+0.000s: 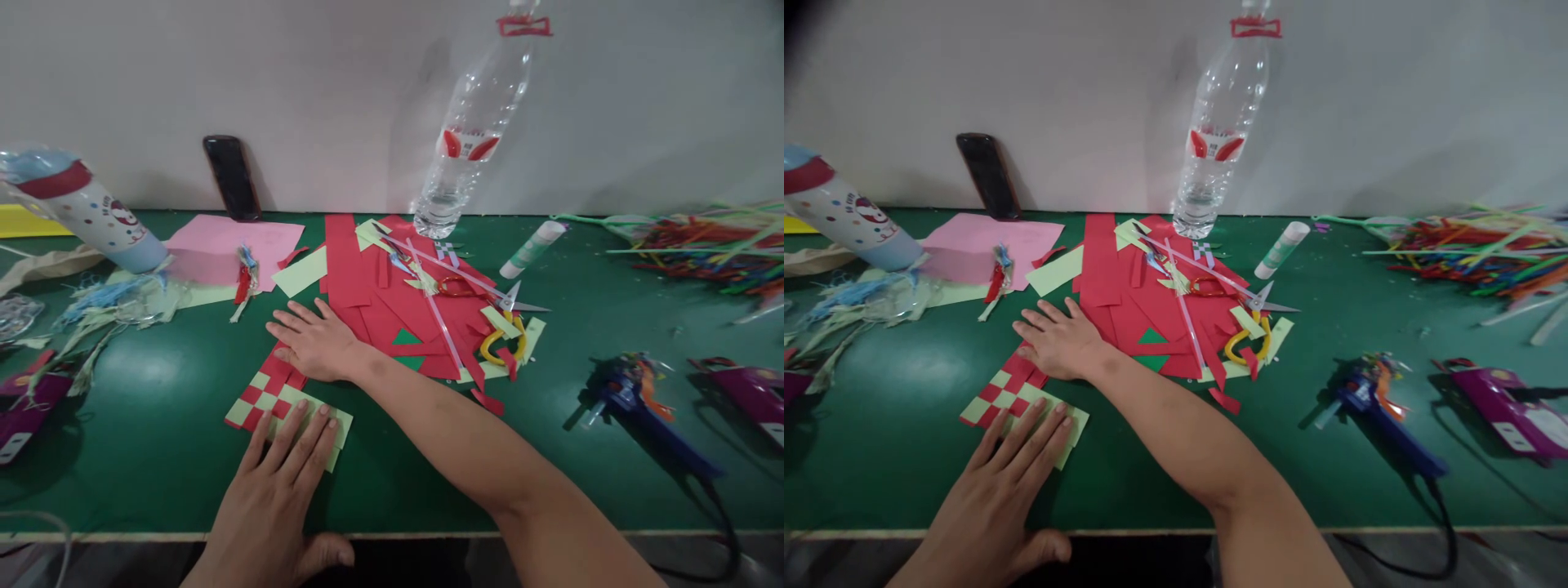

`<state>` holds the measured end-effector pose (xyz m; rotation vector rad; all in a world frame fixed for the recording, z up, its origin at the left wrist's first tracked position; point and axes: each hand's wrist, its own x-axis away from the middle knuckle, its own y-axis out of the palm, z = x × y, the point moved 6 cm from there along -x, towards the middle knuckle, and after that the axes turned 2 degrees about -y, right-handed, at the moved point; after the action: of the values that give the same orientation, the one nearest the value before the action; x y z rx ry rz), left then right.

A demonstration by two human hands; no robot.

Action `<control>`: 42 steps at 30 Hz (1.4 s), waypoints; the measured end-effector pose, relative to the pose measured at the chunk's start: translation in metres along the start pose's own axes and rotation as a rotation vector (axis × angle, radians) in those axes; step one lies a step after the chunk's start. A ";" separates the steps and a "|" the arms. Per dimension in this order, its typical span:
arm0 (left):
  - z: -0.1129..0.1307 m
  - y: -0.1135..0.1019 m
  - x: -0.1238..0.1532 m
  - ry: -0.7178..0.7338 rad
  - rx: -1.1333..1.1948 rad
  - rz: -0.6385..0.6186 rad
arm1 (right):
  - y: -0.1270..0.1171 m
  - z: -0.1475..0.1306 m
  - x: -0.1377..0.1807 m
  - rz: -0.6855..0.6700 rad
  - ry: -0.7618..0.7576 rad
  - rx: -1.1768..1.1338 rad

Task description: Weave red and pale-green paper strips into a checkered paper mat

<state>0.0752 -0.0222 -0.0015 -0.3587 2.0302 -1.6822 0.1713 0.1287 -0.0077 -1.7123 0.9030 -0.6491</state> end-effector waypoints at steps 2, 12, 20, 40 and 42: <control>0.000 -0.001 -0.001 0.001 -0.005 -0.001 | -0.008 0.002 0.002 0.023 0.015 -0.039; 0.000 0.002 0.000 -0.049 0.030 0.008 | -0.013 -0.039 0.001 0.098 -0.210 0.133; -0.001 0.003 0.000 -0.068 0.101 -0.017 | 0.015 -0.029 -0.008 0.042 -0.175 0.070; -0.007 0.000 0.003 -0.202 0.556 -0.209 | -0.019 -0.006 -0.005 0.166 -0.023 -0.053; -0.008 -0.002 0.004 -0.207 0.603 -0.194 | -0.022 -0.003 -0.007 0.191 0.028 -0.027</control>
<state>0.0676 -0.0182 0.0006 -0.4994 1.2924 -2.1685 0.1707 0.1360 0.0141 -1.6198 1.0847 -0.5362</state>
